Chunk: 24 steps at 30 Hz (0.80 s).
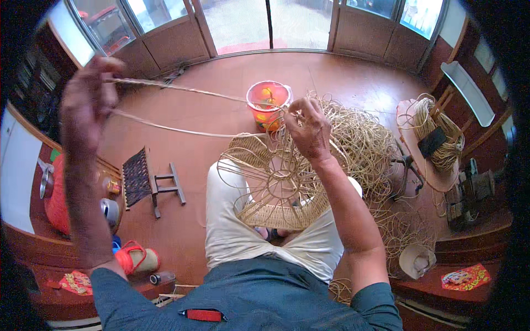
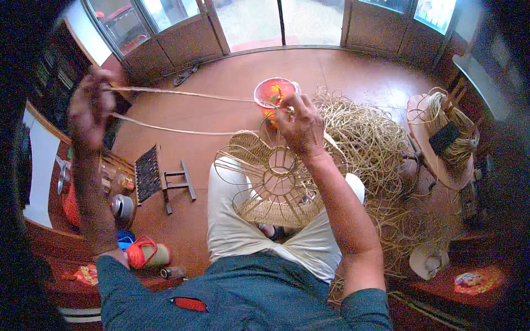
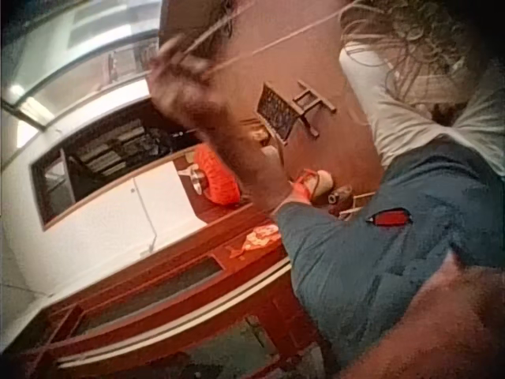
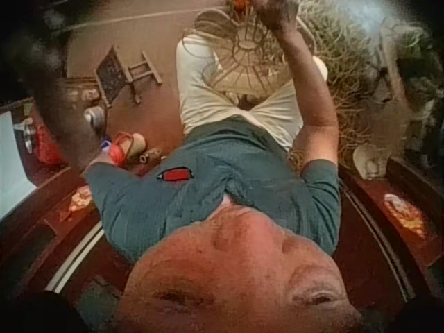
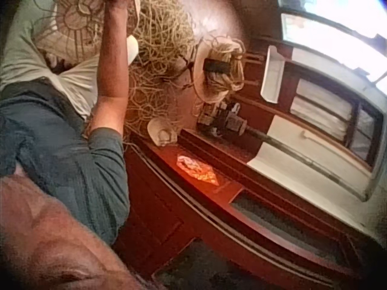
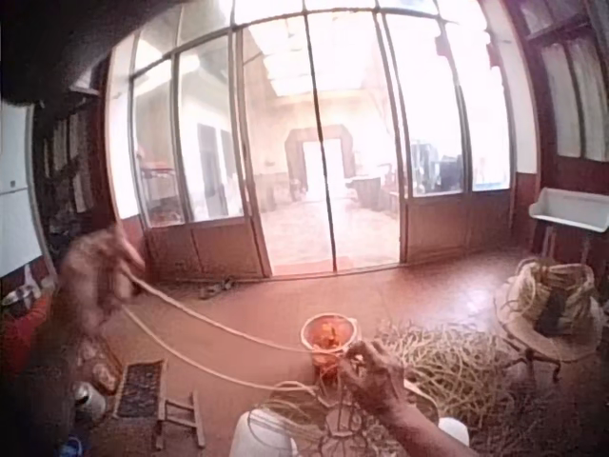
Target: Weaving a natural fiber basket from long strips of material.
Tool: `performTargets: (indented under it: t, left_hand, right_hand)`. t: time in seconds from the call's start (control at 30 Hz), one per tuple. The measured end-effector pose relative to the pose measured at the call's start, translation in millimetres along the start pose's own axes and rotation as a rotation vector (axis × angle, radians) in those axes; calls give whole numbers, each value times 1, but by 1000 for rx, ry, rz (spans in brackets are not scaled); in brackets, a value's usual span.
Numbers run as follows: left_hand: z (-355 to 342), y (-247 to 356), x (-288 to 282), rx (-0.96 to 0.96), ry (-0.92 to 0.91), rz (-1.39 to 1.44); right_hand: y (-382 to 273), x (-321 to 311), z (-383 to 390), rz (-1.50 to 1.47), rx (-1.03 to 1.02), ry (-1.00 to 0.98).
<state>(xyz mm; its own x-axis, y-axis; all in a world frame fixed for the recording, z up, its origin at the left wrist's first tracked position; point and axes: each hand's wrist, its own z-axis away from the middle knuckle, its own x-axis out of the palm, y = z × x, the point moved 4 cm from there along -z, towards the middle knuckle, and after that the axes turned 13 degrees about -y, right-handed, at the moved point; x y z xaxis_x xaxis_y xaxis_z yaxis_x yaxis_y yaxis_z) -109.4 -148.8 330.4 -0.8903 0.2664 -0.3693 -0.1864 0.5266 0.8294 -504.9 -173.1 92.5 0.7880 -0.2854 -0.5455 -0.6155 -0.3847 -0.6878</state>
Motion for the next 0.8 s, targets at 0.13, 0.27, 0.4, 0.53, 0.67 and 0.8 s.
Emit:
performTargets:
  t: [0.13, 0.27, 0.4, 0.53, 0.67, 0.8]
  left_hand:
    - [57, 34, -216, -16, 451, 95]
    - [168, 9, -424, -154, 858, -79]
    - [288, 124, -587, -328, 1114, -458]
    - [360, 142, -592, -796, 1674, -977]
    - [364, 156, -559, -592, 1685, -1439]
    - [327, 121, -544, -885, 1377, -1652]
  right_hand:
    - [-8, 5, -9, -6, -83, 32]
    - [-5, 12, -15, 52, -89, 2]
    - [-1, 7, -12, -12, -46, -2]
    - [3, 0, -8, 41, -9, -6]
    - [2, 8, -9, -4, 0, -48]
    - [-1, 14, -13, -9, -16, -50]
